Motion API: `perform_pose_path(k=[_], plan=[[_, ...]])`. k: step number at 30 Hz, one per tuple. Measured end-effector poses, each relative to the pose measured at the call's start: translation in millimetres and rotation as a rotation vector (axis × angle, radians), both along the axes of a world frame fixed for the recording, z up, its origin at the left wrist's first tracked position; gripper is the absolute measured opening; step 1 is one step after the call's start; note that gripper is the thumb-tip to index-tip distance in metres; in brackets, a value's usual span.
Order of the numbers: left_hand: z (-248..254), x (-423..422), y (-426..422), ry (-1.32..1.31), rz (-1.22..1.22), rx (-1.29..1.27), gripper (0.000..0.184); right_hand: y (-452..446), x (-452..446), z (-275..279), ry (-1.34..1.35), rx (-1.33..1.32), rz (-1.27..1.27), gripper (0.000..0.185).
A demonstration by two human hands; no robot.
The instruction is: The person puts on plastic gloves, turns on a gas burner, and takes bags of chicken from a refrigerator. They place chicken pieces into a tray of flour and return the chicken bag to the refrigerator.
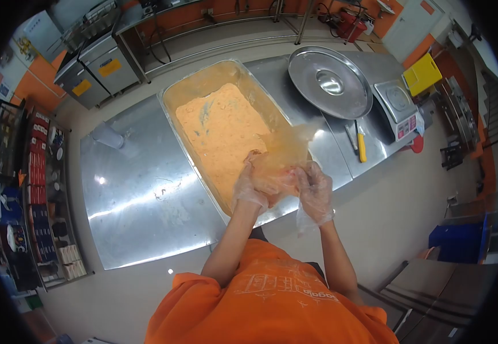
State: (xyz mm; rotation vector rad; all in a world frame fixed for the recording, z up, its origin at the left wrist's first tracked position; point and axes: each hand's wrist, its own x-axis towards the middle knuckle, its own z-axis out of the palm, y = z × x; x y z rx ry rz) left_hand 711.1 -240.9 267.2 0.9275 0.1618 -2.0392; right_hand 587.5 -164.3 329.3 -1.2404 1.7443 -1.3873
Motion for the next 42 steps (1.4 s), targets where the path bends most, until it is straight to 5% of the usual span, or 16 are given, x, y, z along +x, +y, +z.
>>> perform_pose_path(k=[11, 14, 15, 17, 19, 20, 23, 24, 26, 29, 35, 39, 40, 42], plan=[[-53.0, 18.9, -19.2, 0.196, -0.038, -0.252, 0.038, 21.1, 19.9, -16.9, 0.26, -0.063, -0.076, 0.015], [-23.7, 25.4, -12.3, -0.02, -0.097, -0.322, 0.033, 39.2, 26.6, -9.3, 0.174, -0.052, -0.119, 0.018], [8.2, 27.3, -2.4, -0.516, -0.562, -0.582, 0.03, 44.8, 26.8, -8.3, 0.164, -0.028, -0.119, 0.02], [56.5, 31.1, 25.3, -1.043, -1.057, -0.844, 0.027, 51.7, 30.3, -12.5, 0.128, -0.032, -0.164, 0.021], [91.4, 32.9, 53.8, -1.834, -0.865, -1.141, 0.025, 61.8, 34.2, -6.7, -0.095, -0.013, -0.082, 0.02], [102.5, 28.9, 65.2, -1.994, -0.691, -1.303, 0.026, 66.7, 41.1, -14.9, -0.206, -0.158, -0.037, 0.02], [102.7, -8.4, 113.2, -1.666, -0.293, -1.829, 0.028, 108.5, 37.4, -46.5, -0.164, -0.424, -0.159, 0.027], [91.1, -22.8, 133.9, -1.484, -0.239, -1.938, 0.029, 146.7, 33.1, -36.9, -0.692, -0.493, -0.01, 0.029], [56.9, -50.3, 183.6, -1.14, -0.275, -2.035, 0.031, 236.9, 17.8, -38.6, -0.533, -0.302, -0.154, 0.027], [-6.2, -69.7, 266.4, -0.773, -0.503, -1.965, 0.035, 347.4, 22.2, -82.2, -0.585, -0.523, -0.399, 0.023], [-101.4, -63.5, 413.9, -0.4, -1.222, -1.598, 0.044, 589.7, 77.9, -113.5, -0.471, -0.334, -0.985, 0.028], [-118.2, -81.7, 529.3, -0.449, -1.431, -2.069, 0.047, 685.2, 134.9, -81.8, -0.536, -0.169, -1.412, 0.025], [-117.4, -84.1, 558.6, -0.282, -1.675, -1.73, 0.05, 703.3, 144.6, -83.5, -0.576, -0.198, -1.479, 0.023], [-118.8, -90.9, 599.5, -0.134, -1.885, -1.483, 0.054, 737.5, 158.4, -109.6, -0.612, -0.248, -1.548, 0.023]])
